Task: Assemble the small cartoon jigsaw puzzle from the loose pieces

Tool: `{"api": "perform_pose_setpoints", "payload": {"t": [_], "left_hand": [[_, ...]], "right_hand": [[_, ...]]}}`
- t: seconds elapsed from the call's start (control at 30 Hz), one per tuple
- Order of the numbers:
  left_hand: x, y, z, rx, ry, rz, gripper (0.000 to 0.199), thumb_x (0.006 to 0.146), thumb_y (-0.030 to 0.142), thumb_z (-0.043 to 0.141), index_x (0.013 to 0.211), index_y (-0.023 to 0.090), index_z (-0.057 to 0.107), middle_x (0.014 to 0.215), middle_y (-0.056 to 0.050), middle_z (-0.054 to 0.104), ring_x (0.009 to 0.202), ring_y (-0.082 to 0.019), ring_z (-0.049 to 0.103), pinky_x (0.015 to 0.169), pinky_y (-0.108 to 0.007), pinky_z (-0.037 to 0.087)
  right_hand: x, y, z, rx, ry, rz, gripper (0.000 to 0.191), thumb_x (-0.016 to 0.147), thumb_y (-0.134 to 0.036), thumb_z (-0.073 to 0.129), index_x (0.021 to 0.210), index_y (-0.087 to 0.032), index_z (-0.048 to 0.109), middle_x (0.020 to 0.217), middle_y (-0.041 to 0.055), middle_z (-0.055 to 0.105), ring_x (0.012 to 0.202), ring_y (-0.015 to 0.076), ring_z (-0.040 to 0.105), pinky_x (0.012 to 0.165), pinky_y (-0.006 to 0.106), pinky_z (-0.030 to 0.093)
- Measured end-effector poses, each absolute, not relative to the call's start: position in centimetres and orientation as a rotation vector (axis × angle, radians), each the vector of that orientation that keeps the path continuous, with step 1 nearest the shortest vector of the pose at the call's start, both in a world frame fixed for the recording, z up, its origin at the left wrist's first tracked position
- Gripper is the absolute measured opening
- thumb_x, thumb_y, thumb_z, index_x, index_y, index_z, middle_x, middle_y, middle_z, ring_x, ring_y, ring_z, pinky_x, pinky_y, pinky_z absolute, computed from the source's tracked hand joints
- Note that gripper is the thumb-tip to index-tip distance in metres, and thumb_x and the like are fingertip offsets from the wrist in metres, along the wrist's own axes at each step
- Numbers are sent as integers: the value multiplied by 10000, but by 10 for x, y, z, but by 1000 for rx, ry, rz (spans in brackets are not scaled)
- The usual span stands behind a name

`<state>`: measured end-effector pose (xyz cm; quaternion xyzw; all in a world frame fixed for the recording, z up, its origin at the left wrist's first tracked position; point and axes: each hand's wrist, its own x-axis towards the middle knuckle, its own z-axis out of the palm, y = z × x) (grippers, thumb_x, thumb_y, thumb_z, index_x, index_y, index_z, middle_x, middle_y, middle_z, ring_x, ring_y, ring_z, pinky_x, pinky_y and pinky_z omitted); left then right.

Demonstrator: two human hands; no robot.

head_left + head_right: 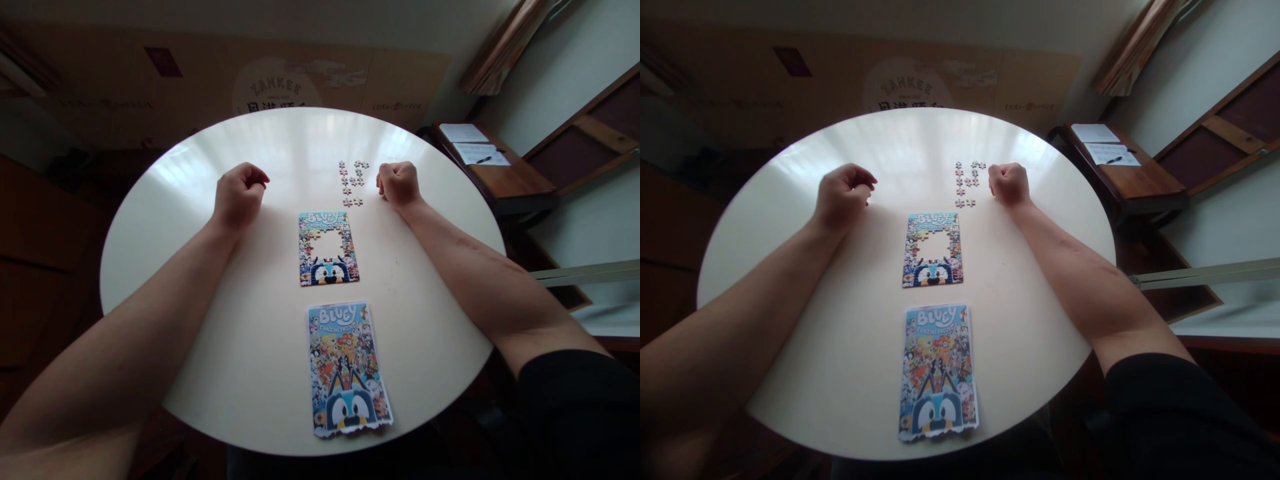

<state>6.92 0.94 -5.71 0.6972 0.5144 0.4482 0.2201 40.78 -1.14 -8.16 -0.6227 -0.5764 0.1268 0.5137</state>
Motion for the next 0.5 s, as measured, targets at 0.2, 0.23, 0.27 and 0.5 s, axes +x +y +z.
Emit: {"api": "perform_pose_setpoints", "payload": {"t": [0.2, 0.23, 0.27, 0.5], "left_hand": [[70, 9, -57, 1935, 1443, 1230, 238, 673, 90, 491, 796, 180, 673, 715, -10, 639, 643, -132, 543, 586, -257, 431], [70, 9, -57, 1938, 1439, 1233, 237, 670, 97, 488, 794, 179, 673, 717, -13, 641, 649, -136, 547, 594, -260, 433], [69, 9, -56, 1942, 1435, 1234, 235, 667, 104, 487, 792, 178, 672, 720, -16, 643, 656, -140, 551, 603, -263, 436], [64, 7, -52, 2006, 1509, 1188, 220, 682, 196, 495, 798, 187, 682, 751, -21, 687, 682, -177, 590, 667, -296, 450]], "right_hand": [[407, -9, -81, -1545, -1315, 368, 371, 839, -219, 503, 468, -222, 493, 391, -52, 313, 388, 119, 374, 473, 294, 405], [406, -8, -82, -1556, -1297, 372, 356, 832, -219, 514, 477, -229, 490, 393, -58, 288, 397, 122, 363, 486, 300, 410], [406, -8, -82, -1563, -1282, 369, 346, 824, -222, 526, 481, -236, 482, 394, -64, 266, 404, 124, 348, 495, 304, 411], [405, -12, -79, -1531, -1210, 359, 379, 802, -310, 473, 431, -235, 492, 365, -36, 358, 409, 144, 393, 455, 290, 344]]}}
